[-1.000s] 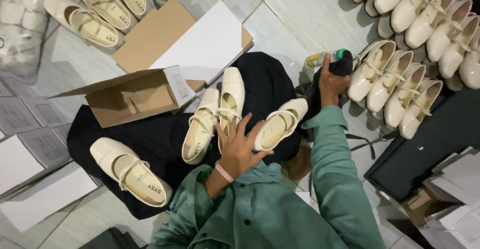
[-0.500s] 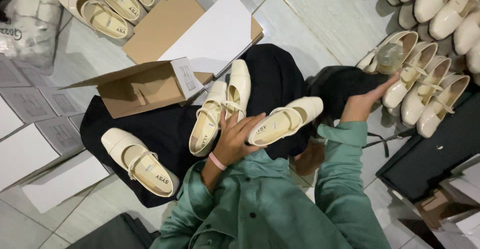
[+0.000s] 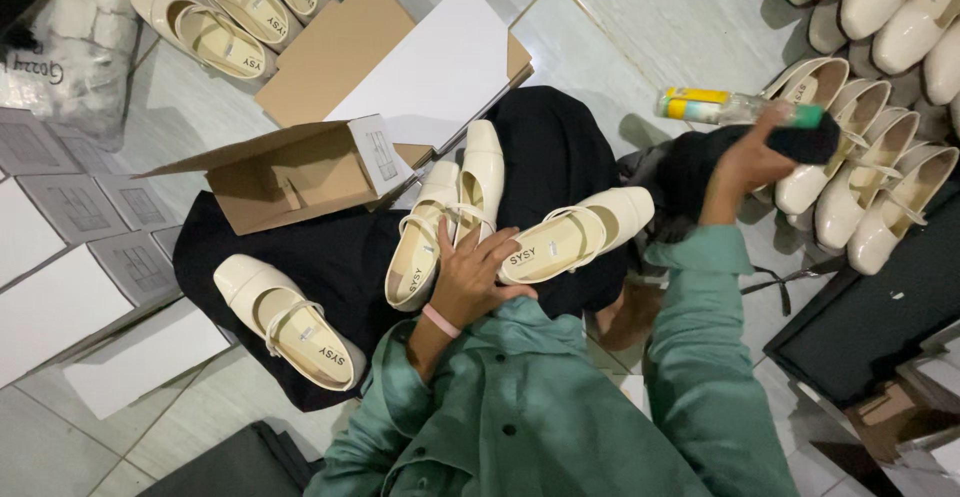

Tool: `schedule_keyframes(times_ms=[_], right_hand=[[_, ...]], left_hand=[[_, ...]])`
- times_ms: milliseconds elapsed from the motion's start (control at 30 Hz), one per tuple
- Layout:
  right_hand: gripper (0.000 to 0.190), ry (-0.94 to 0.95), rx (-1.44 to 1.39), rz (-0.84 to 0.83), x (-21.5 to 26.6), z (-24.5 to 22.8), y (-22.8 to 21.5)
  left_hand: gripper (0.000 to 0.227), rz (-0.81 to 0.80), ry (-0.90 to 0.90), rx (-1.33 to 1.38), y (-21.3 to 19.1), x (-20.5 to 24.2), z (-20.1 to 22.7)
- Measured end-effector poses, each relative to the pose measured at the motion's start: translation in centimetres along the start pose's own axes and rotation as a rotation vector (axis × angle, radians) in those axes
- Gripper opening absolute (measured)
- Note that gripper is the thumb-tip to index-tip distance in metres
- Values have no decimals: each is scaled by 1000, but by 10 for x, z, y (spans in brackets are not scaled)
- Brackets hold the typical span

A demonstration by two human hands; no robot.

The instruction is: The person sits on the floor and wipes a pair of white flat shoes with a dark cloth. They clean the exterior and interior surfaces, then place the shoes into a cardboard box and close the lid. The person repeats the wiping process on another pair of shoes.

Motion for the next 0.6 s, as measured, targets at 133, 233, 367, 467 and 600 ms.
schedule_keyframes(times_ms=[133, 233, 367, 467, 600], right_hand=[[43, -196, 128, -406, 36, -17, 11], [39, -358, 151, -548, 54, -52, 5], [38, -696, 341, -565, 74, -100, -33], [21, -432, 294, -733, 104, -122, -80], [24, -645, 369, -1120, 196, -167, -138]], left_hand=[[74, -17, -15, -52, 7, 4, 3], [81, -36, -7, 5, 8, 5, 3], [76, -25, -14, 53, 6, 7, 6], [74, -29, -30, 57, 6, 3, 5], [68, -132, -80, 28, 9, 1, 6]])
Point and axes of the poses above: each hand's wrist, its own x-axis away from the middle knuckle, its own y-axis out of the palm, z = x × y, the point moved 3 cm from there along -x, towards the middle knuckle, and after that the axes turned 7 degrees about -z, right-handed, at the moved point
